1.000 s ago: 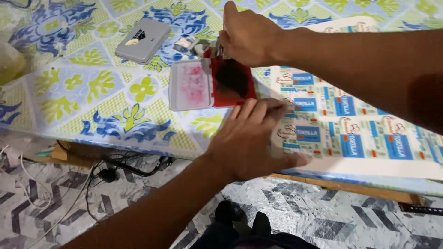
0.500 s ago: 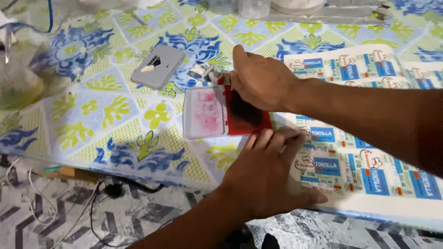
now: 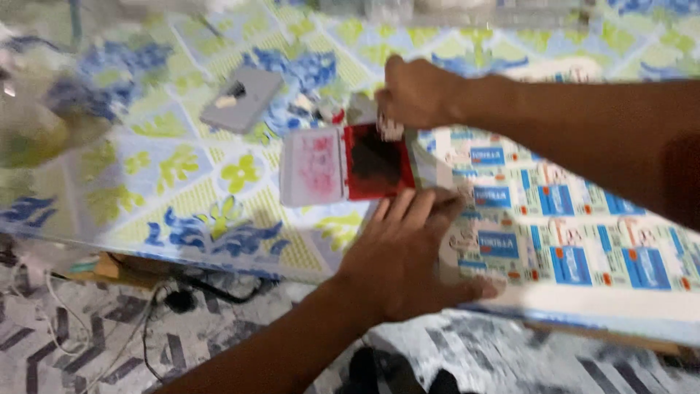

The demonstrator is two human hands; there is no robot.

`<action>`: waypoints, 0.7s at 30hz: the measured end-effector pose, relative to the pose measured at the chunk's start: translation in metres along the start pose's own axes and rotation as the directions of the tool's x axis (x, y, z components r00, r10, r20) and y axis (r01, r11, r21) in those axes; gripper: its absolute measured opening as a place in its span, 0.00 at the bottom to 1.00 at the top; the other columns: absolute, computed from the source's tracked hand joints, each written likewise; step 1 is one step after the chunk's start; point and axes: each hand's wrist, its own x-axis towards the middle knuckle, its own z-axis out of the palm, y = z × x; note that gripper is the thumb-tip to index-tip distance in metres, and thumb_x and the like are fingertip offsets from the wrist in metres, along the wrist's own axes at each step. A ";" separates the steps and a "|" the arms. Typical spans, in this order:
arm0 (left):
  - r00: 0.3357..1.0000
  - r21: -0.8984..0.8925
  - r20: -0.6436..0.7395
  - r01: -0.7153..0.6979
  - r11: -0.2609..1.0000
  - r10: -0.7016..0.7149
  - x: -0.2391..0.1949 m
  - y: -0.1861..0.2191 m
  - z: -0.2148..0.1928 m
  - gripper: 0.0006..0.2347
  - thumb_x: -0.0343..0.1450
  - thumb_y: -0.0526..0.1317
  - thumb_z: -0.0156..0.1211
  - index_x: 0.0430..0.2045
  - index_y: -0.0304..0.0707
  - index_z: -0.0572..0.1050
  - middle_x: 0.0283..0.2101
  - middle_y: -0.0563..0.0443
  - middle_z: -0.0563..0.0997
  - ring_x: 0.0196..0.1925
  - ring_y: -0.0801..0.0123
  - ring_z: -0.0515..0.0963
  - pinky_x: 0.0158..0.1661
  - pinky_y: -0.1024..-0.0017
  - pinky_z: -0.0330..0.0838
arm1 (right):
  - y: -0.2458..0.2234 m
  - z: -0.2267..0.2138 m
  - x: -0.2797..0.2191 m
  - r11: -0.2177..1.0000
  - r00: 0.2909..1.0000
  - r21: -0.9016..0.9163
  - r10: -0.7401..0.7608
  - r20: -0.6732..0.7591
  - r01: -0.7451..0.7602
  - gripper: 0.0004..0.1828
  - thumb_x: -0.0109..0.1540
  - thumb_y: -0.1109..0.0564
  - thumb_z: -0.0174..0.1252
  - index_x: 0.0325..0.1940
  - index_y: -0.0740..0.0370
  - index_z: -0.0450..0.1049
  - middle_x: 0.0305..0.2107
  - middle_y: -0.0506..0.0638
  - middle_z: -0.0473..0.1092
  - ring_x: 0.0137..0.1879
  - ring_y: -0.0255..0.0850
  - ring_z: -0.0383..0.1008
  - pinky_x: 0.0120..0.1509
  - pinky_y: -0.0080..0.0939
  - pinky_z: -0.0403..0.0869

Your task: Use a rubber stamp and an ink pad to apply dates or batch marks to a sheet of food product labels.

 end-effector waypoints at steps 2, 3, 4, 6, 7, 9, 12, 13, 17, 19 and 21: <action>1.000 0.029 -0.018 -0.002 1.000 0.002 0.000 -0.002 -0.004 0.44 0.65 0.70 0.46 0.65 0.28 0.65 0.64 0.38 0.67 0.57 0.49 0.66 0.53 0.53 0.58 | 0.004 0.007 -0.011 0.998 0.988 -0.007 -0.065 -0.143 0.064 0.18 0.73 0.52 0.49 0.47 0.75 0.62 0.26 0.64 0.74 0.24 0.56 0.74 0.26 0.51 0.74; 0.999 0.025 -0.012 -0.031 0.999 0.031 0.000 0.000 0.002 0.44 0.65 0.71 0.44 0.66 0.29 0.64 0.65 0.40 0.66 0.59 0.50 0.66 0.53 0.53 0.59 | 0.013 0.016 -0.027 0.997 0.958 -0.014 -0.080 -0.274 0.080 0.19 0.72 0.51 0.52 0.45 0.73 0.62 0.28 0.65 0.74 0.30 0.64 0.76 0.34 0.60 0.73; 0.999 0.016 0.004 -0.034 0.999 0.034 -0.002 0.000 0.001 0.44 0.65 0.71 0.44 0.66 0.29 0.64 0.65 0.40 0.66 0.59 0.50 0.66 0.53 0.53 0.59 | 0.013 0.016 -0.040 0.998 0.961 -0.002 -0.065 -0.269 0.067 0.19 0.72 0.51 0.52 0.45 0.73 0.62 0.28 0.65 0.74 0.30 0.64 0.76 0.34 0.60 0.73; 0.999 -0.046 0.037 -0.007 0.999 0.009 0.003 0.005 -0.001 0.47 0.63 0.76 0.24 0.70 0.41 0.60 0.66 0.37 0.66 0.58 0.44 0.69 0.51 0.43 0.66 | 0.021 0.008 -0.074 0.956 0.842 0.221 -0.045 -0.538 0.192 0.18 0.77 0.50 0.48 0.44 0.70 0.61 0.33 0.57 0.79 0.35 0.49 0.82 0.40 0.46 0.77; 0.999 -0.045 0.046 -0.022 0.999 0.024 0.002 0.006 0.002 0.47 0.63 0.76 0.24 0.70 0.41 0.60 0.66 0.37 0.66 0.58 0.44 0.69 0.51 0.43 0.66 | 0.026 -0.003 -0.102 0.958 0.837 0.223 -0.031 -0.547 0.181 0.18 0.77 0.50 0.48 0.44 0.70 0.61 0.33 0.57 0.79 0.35 0.49 0.82 0.40 0.46 0.77; 0.998 0.008 -0.064 -0.015 1.000 0.015 0.005 0.008 0.006 0.36 0.68 0.62 0.58 0.63 0.30 0.68 0.66 0.44 0.69 0.63 0.53 0.68 0.59 0.56 0.59 | 0.037 -0.028 -0.157 0.715 0.769 0.699 0.444 -0.461 0.006 0.14 0.77 0.49 0.45 0.41 0.54 0.69 0.22 0.44 0.58 0.25 0.31 0.51 0.26 0.38 0.52; 0.977 -0.025 0.029 0.212 0.977 -0.211 0.020 0.024 0.005 0.33 0.71 0.62 0.54 0.60 0.30 0.71 0.62 0.37 0.73 0.61 0.48 0.71 0.58 0.47 0.63 | 0.098 -0.047 -0.246 0.472 0.629 0.878 0.707 -0.323 -0.081 0.26 0.77 0.45 0.37 0.64 0.72 0.65 0.44 0.56 0.67 0.46 0.44 0.72 0.54 0.53 0.73; 0.984 -0.018 0.043 0.175 0.984 -0.174 0.026 0.035 0.010 0.33 0.71 0.62 0.54 0.60 0.30 0.71 0.62 0.37 0.73 0.61 0.48 0.71 0.58 0.47 0.63 | 0.121 -0.047 -0.277 0.467 0.598 0.881 0.728 -0.336 -0.074 0.26 0.77 0.45 0.37 0.64 0.72 0.65 0.44 0.56 0.67 0.46 0.44 0.72 0.54 0.53 0.73; 0.942 0.111 -0.319 0.145 0.983 -0.103 0.053 0.081 0.033 0.17 0.67 0.43 0.66 0.47 0.34 0.77 0.52 0.42 0.78 0.50 0.51 0.77 0.51 0.56 0.68 | 0.205 -0.025 -0.386 0.186 0.324 0.983 0.929 -0.177 0.003 0.13 0.82 0.43 0.38 0.52 0.49 0.62 0.31 0.38 0.52 0.34 0.28 0.47 0.38 0.32 0.53; 0.926 0.115 -0.362 0.154 0.981 -0.103 0.078 0.108 0.046 0.15 0.65 0.41 0.67 0.44 0.37 0.79 0.50 0.43 0.78 0.49 0.51 0.77 0.49 0.57 0.68 | 0.252 0.000 -0.432 0.170 0.263 0.985 0.949 -0.175 0.044 0.13 0.82 0.41 0.38 0.51 0.46 0.62 0.28 0.35 0.51 0.30 0.25 0.46 0.34 0.30 0.51; 0.963 -0.050 -0.257 0.073 0.996 -0.083 0.103 0.137 0.059 0.16 0.68 0.40 0.64 0.48 0.35 0.76 0.55 0.41 0.75 0.58 0.50 0.74 0.57 0.54 0.66 | 0.300 0.031 -0.473 0.106 0.297 0.979 0.942 -0.155 0.175 0.18 0.79 0.32 0.50 0.42 0.39 0.64 0.26 0.29 0.58 0.26 0.22 0.52 0.29 0.29 0.54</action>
